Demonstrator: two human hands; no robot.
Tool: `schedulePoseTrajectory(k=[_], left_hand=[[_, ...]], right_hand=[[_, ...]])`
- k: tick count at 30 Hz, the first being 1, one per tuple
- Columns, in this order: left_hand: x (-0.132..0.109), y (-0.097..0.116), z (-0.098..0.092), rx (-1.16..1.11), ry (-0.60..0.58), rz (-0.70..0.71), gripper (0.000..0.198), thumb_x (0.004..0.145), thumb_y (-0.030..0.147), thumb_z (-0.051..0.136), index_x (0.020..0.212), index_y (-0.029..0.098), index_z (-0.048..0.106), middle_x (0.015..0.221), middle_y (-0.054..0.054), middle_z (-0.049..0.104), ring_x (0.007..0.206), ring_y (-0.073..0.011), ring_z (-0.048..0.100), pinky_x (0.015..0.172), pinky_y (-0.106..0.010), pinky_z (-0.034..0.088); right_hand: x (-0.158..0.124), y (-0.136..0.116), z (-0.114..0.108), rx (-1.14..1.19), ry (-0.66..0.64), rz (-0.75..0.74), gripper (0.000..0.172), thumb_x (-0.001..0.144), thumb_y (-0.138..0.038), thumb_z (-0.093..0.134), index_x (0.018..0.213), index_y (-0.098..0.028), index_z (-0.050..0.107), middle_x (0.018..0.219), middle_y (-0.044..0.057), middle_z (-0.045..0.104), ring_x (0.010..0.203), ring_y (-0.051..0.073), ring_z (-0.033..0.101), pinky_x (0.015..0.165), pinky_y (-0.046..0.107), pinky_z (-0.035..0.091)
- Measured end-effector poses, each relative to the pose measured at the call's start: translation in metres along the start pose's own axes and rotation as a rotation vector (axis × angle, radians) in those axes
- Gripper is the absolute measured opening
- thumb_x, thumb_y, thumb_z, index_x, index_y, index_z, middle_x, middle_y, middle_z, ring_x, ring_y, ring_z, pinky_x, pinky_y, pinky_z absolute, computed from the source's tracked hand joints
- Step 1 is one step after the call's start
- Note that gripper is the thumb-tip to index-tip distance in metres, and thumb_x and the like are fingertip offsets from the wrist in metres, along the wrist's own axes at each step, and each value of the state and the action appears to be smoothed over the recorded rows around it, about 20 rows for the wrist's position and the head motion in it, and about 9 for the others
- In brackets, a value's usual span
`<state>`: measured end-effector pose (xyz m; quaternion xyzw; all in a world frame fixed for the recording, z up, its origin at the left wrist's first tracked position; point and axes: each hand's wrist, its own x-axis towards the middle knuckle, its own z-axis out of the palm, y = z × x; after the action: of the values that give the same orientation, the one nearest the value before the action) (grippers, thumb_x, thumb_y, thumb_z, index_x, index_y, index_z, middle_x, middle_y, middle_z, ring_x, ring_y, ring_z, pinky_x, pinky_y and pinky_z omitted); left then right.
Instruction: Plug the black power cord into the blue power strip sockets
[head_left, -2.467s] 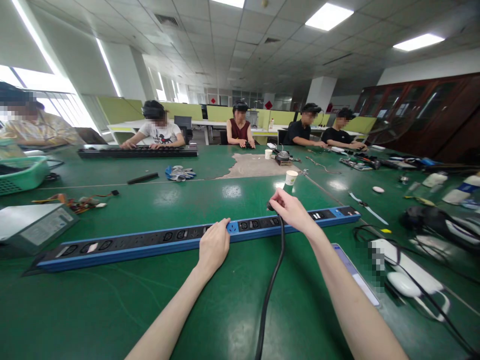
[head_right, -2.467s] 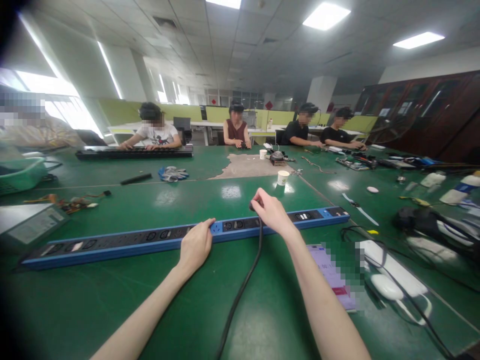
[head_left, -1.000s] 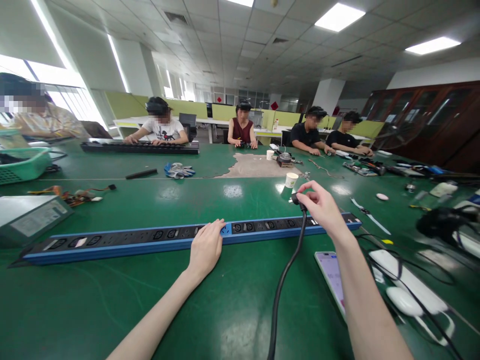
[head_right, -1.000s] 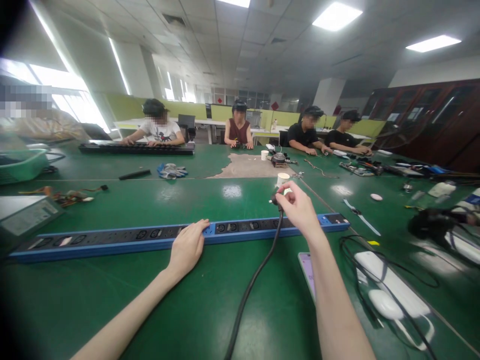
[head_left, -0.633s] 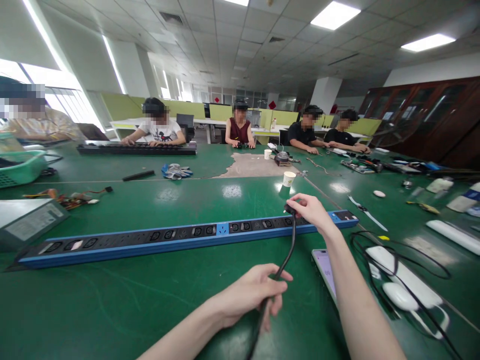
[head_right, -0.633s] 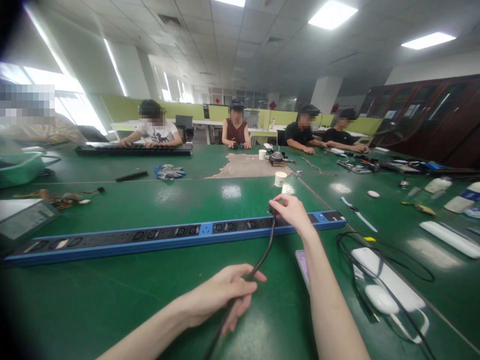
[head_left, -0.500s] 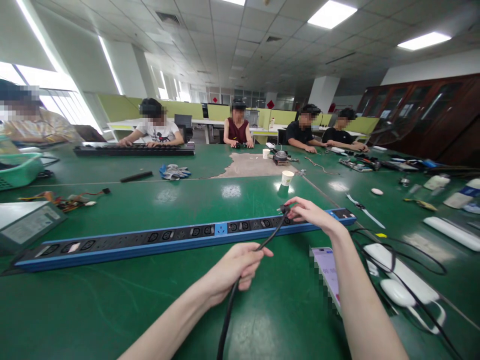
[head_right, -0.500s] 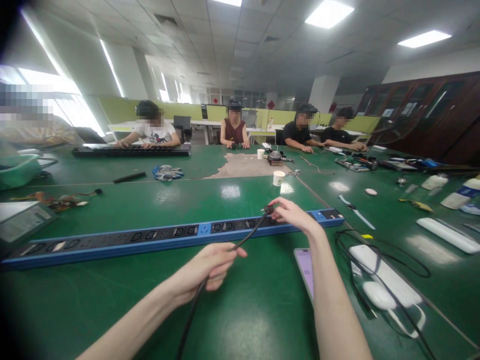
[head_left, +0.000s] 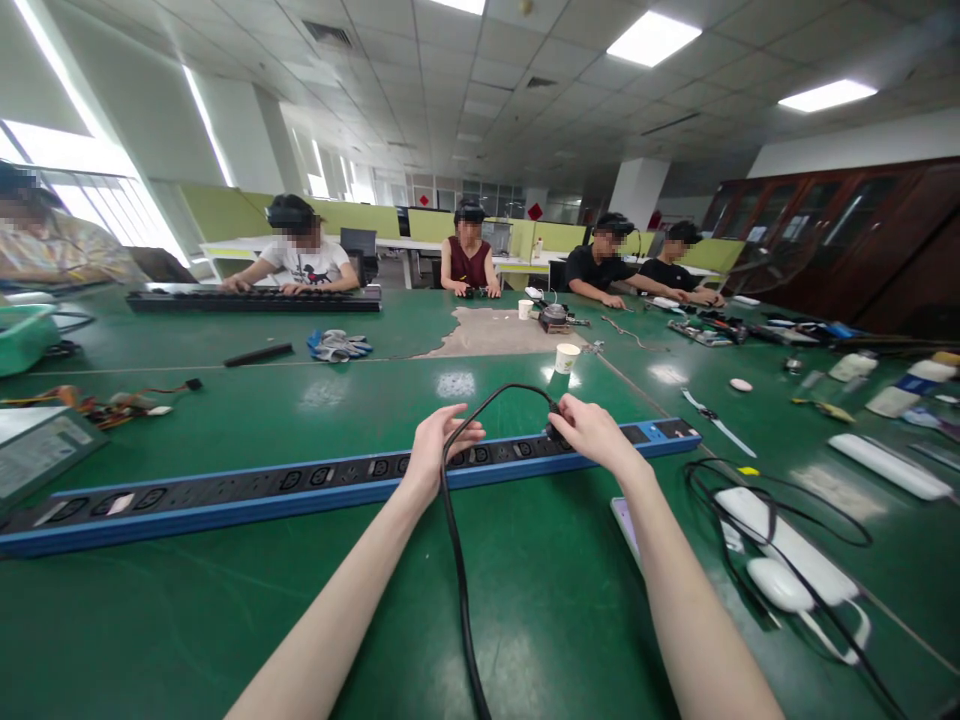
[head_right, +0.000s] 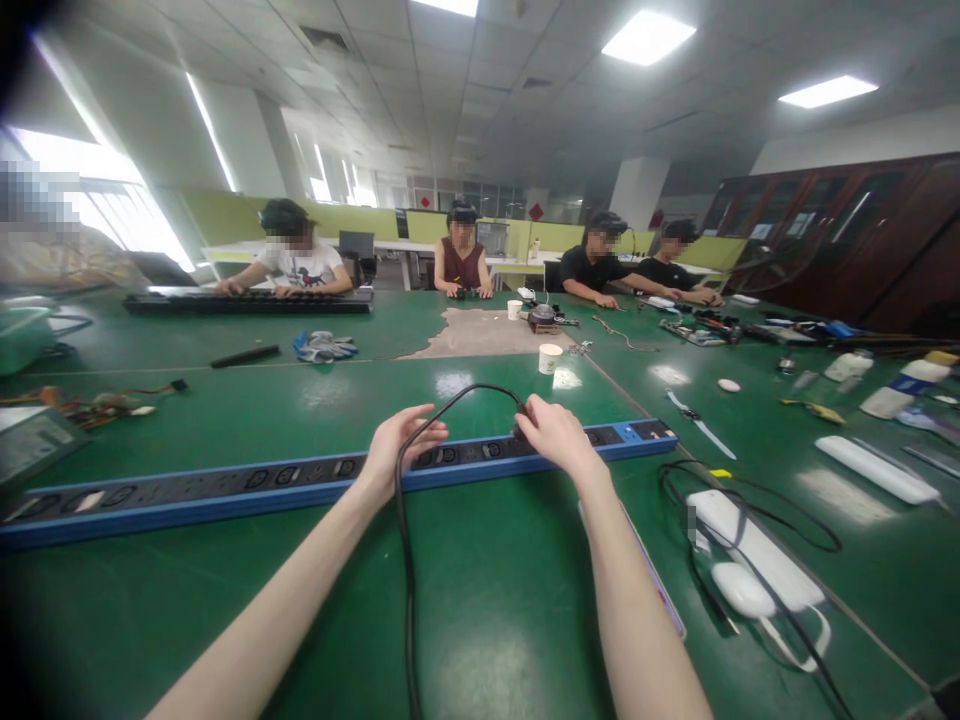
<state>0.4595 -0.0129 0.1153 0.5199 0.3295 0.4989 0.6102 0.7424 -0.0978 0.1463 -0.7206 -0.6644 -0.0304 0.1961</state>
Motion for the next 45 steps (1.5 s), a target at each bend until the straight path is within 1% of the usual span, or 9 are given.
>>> schedulePoseTrajectory(k=[2, 4, 6, 8, 14, 27, 33, 40, 45], left_hand=[[-0.005, -0.022, -0.012, 0.519, 0.103, 0.26, 0.029, 0.099, 0.027, 0.048, 0.118, 0.019, 0.067, 0.104, -0.009, 0.075, 0.096, -0.0222, 0.07, 0.092, -0.039, 0.055], [-0.014, -0.04, -0.026, 0.963, 0.135, 0.454, 0.032, 0.099, 0.023, 0.045, 0.121, 0.019, 0.068, 0.112, -0.011, 0.074, 0.106, -0.0261, 0.068, 0.099, -0.043, 0.051], [-0.021, -0.051, -0.038, 1.234, 0.097, 0.564, 0.031, 0.099, 0.021, 0.045, 0.119, 0.018, 0.069, 0.11, -0.012, 0.074, 0.106, -0.0276, 0.068, 0.1, -0.043, 0.049], [-0.026, -0.056, -0.044, 1.363, 0.065, 0.62, 0.03, 0.099, 0.02, 0.045, 0.116, 0.017, 0.07, 0.108, -0.012, 0.074, 0.105, -0.0275, 0.068, 0.099, -0.042, 0.049], [-0.027, -0.059, -0.042, 1.416, 0.09, 0.66, 0.032, 0.097, 0.016, 0.046, 0.118, 0.017, 0.069, 0.112, -0.011, 0.074, 0.108, -0.027, 0.067, 0.1, -0.041, 0.048], [-0.027, -0.065, -0.043, 1.365, 0.131, 0.667, 0.037, 0.095, 0.012, 0.045, 0.121, 0.017, 0.07, 0.116, -0.012, 0.074, 0.112, -0.0282, 0.067, 0.101, -0.041, 0.049], [-0.027, -0.066, -0.043, 1.365, 0.13, 0.652, 0.037, 0.095, 0.011, 0.045, 0.122, 0.017, 0.07, 0.116, -0.011, 0.074, 0.112, -0.0277, 0.066, 0.102, -0.041, 0.048], [-0.028, -0.063, -0.044, 1.373, 0.12, 0.648, 0.037, 0.095, 0.011, 0.046, 0.122, 0.017, 0.07, 0.114, -0.011, 0.074, 0.111, -0.0279, 0.067, 0.1, -0.041, 0.049], [-0.026, -0.064, -0.044, 1.372, 0.127, 0.661, 0.037, 0.095, 0.011, 0.046, 0.121, 0.018, 0.071, 0.113, -0.012, 0.074, 0.11, -0.0283, 0.067, 0.1, -0.041, 0.049]], right_hand=[[0.003, 0.005, 0.01, -0.04, -0.005, 0.041, 0.027, 0.101, -0.045, 0.048, 0.094, -0.021, 0.059, 0.078, 0.004, 0.066, 0.077, 0.02, 0.063, 0.069, 0.026, 0.034], [0.006, 0.008, 0.02, -0.037, -0.021, 0.063, 0.027, 0.101, -0.044, 0.048, 0.093, -0.021, 0.06, 0.078, 0.004, 0.067, 0.077, 0.02, 0.063, 0.069, 0.026, 0.034], [0.009, 0.007, 0.029, -0.025, -0.039, 0.086, 0.029, 0.102, -0.045, 0.047, 0.093, -0.021, 0.061, 0.079, 0.004, 0.068, 0.077, 0.02, 0.064, 0.069, 0.026, 0.034], [0.011, 0.003, 0.035, -0.041, -0.057, 0.119, 0.031, 0.102, -0.046, 0.046, 0.094, -0.02, 0.062, 0.082, 0.006, 0.069, 0.081, 0.021, 0.066, 0.07, 0.026, 0.036], [0.013, -0.013, 0.035, -0.201, -0.104, 0.175, 0.035, 0.103, -0.045, 0.043, 0.101, -0.017, 0.064, 0.097, 0.017, 0.072, 0.093, 0.029, 0.07, 0.076, 0.032, 0.042], [0.015, -0.035, 0.042, -0.274, -0.11, 0.157, 0.03, 0.103, -0.038, 0.046, 0.111, -0.014, 0.061, 0.102, 0.02, 0.072, 0.098, 0.034, 0.071, 0.081, 0.038, 0.048], [0.017, -0.028, 0.043, -0.275, -0.114, 0.16, 0.029, 0.101, -0.041, 0.048, 0.106, -0.016, 0.062, 0.1, 0.018, 0.072, 0.095, 0.031, 0.071, 0.077, 0.034, 0.045], [0.02, -0.016, 0.048, -0.124, -0.129, 0.184, 0.034, 0.099, -0.05, 0.049, 0.095, -0.021, 0.065, 0.089, 0.01, 0.073, 0.087, 0.026, 0.069, 0.07, 0.029, 0.039], [0.028, -0.002, 0.033, 0.038, -0.006, 0.202, 0.032, 0.095, -0.047, 0.053, 0.084, -0.02, 0.067, 0.083, 0.008, 0.074, 0.081, 0.021, 0.067, 0.068, 0.026, 0.038]])
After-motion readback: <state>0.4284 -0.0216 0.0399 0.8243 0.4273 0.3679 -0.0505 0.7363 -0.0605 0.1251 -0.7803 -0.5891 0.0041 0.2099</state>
